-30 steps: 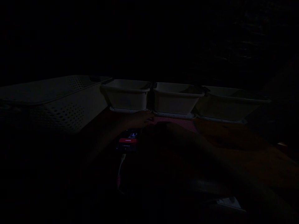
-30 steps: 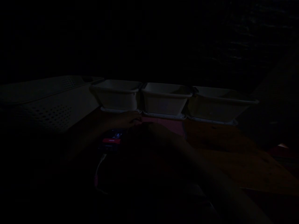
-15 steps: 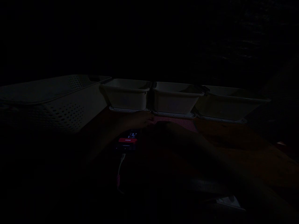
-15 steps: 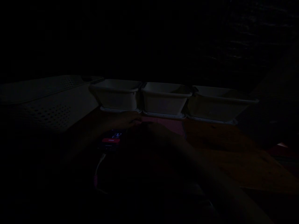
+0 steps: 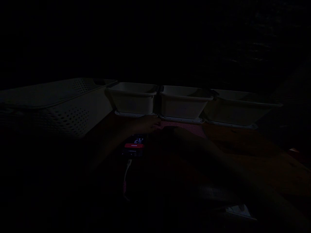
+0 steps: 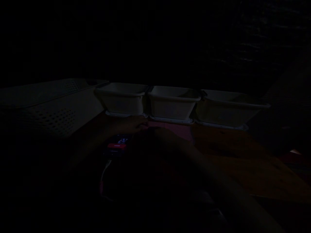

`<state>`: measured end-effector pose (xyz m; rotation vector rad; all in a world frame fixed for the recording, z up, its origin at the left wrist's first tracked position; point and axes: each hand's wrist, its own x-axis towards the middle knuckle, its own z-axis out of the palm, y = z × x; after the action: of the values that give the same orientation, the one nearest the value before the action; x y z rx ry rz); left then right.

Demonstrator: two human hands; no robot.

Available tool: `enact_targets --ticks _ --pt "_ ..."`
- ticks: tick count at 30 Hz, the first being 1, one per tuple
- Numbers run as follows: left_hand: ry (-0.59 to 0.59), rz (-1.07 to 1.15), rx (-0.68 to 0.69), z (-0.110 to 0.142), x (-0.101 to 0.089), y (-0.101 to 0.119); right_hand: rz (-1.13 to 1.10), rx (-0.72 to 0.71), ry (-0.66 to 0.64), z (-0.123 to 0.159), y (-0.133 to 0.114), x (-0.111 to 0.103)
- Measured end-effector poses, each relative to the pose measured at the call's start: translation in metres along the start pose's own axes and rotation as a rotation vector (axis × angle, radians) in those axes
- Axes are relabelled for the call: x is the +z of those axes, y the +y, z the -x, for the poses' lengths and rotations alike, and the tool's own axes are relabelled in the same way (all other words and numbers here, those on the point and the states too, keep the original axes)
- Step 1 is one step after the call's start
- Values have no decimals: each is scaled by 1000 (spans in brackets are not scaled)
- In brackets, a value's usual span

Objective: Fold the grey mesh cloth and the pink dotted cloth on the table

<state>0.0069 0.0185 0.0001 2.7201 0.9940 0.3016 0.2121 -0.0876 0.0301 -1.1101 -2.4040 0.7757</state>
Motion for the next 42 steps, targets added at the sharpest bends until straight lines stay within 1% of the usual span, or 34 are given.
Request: enact_targets --ticks 6,9,15,18,21,29,33,36,38,40,42 --pt "-2 -9 -3 -1 1 -1 -42 -37 60 0 1 2" --pt "2 -17 -12 0 0 2 -25 -65 60 -1 3 3" --pt "-12 4 -50 1 0 4 22 -23 91 -3 1 7" --pt "-6 2 -2 1 1 2 92 -79 55 -2 2 5" --pt "-1 -14 9 1 1 2 138 -132 15 0 4 2" --pt "-37 -33 -43 4 -6 14 167 -107 -13 0 2 -1" --pt "-52 -11 -62 5 -7 18 168 -69 30 1 4 1" --pt "-58 -31 -27 6 -8 19 176 -52 62 -2 10 1" --pt "-51 -53 1 6 -8 19 196 -10 126 -5 19 1" --pt "-35 -61 34 5 -7 16 228 32 221 -9 29 1" --pt "-19 -54 71 3 -3 11 275 30 283 -13 39 3"
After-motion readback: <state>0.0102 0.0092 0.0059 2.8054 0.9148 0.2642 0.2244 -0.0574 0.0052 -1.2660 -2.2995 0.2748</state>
